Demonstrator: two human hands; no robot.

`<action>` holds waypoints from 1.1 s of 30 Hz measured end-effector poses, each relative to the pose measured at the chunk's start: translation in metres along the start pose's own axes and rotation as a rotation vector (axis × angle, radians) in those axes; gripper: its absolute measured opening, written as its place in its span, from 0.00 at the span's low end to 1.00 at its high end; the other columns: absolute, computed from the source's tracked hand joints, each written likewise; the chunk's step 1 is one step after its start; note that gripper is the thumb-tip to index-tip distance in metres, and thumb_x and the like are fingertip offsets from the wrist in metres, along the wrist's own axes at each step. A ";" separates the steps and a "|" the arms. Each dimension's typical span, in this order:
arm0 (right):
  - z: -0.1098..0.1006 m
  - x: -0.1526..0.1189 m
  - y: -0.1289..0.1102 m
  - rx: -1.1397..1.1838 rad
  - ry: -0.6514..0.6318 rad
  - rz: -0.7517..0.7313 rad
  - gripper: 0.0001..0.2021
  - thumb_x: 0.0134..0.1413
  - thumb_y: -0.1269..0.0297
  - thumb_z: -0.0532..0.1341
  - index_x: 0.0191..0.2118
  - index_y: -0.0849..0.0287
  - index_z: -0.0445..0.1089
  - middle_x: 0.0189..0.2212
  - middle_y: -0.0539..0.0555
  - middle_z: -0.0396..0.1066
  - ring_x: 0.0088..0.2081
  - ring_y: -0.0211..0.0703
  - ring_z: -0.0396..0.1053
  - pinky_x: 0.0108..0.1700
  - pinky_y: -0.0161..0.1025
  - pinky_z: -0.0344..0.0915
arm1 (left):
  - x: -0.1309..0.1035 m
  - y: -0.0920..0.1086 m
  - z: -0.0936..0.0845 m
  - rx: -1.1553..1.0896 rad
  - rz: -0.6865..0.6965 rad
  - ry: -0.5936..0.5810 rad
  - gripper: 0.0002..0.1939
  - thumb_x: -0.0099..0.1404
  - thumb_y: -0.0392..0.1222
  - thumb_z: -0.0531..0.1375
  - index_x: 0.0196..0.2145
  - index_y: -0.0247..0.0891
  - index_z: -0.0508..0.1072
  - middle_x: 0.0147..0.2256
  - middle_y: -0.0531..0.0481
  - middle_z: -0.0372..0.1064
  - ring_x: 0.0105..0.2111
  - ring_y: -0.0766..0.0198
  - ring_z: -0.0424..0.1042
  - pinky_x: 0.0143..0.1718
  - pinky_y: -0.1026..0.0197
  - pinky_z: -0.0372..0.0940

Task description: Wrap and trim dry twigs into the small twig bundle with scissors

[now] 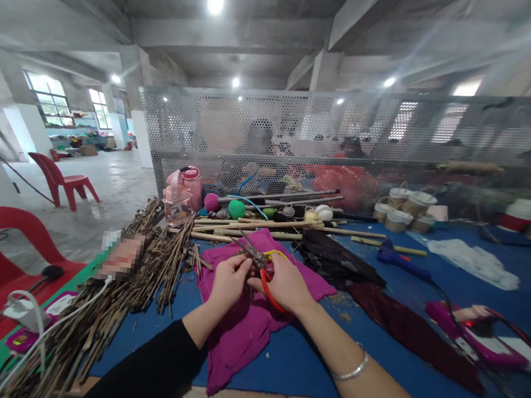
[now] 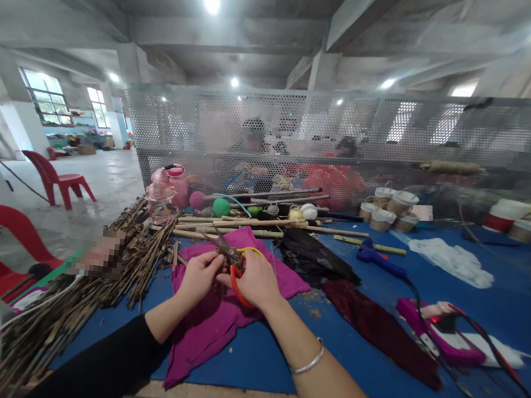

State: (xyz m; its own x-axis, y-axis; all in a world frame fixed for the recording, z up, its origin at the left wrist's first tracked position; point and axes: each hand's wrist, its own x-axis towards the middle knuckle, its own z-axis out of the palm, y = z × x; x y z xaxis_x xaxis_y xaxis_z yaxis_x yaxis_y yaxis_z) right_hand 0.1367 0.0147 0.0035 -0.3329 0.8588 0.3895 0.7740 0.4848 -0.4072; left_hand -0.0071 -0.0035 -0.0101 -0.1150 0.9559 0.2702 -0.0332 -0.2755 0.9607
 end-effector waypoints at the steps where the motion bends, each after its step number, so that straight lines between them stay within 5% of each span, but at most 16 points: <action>1: 0.000 0.000 -0.001 -0.011 0.002 -0.006 0.24 0.38 0.51 0.64 0.40 0.60 0.63 0.36 0.56 0.66 0.40 0.45 0.65 0.39 0.38 0.56 | 0.000 0.000 0.000 0.006 -0.004 0.008 0.13 0.54 0.44 0.57 0.32 0.31 0.74 0.26 0.48 0.71 0.25 0.65 0.67 0.27 0.65 0.61; 22: -0.003 0.000 -0.004 -0.081 0.047 0.002 0.23 0.37 0.49 0.63 0.37 0.60 0.62 0.34 0.56 0.67 0.38 0.48 0.65 0.36 0.38 0.56 | -0.001 -0.001 0.000 -0.044 -0.006 0.006 0.13 0.54 0.45 0.58 0.29 0.30 0.74 0.26 0.47 0.70 0.25 0.66 0.67 0.26 0.66 0.62; 33: 0.001 -0.001 -0.002 -0.017 -0.043 0.112 0.21 0.42 0.49 0.61 0.41 0.55 0.65 0.33 0.54 0.70 0.36 0.46 0.69 0.33 0.36 0.57 | -0.002 0.005 -0.001 -0.072 -0.010 0.024 0.14 0.53 0.46 0.59 0.31 0.32 0.74 0.27 0.47 0.71 0.25 0.65 0.68 0.27 0.66 0.63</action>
State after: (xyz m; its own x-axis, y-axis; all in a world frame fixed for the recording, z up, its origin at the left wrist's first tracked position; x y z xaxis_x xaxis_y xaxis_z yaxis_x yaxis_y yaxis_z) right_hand 0.1350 0.0128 0.0026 -0.2662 0.9140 0.3061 0.8166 0.3826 -0.4323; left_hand -0.0079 -0.0070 -0.0055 -0.1382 0.9561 0.2586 -0.1060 -0.2739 0.9559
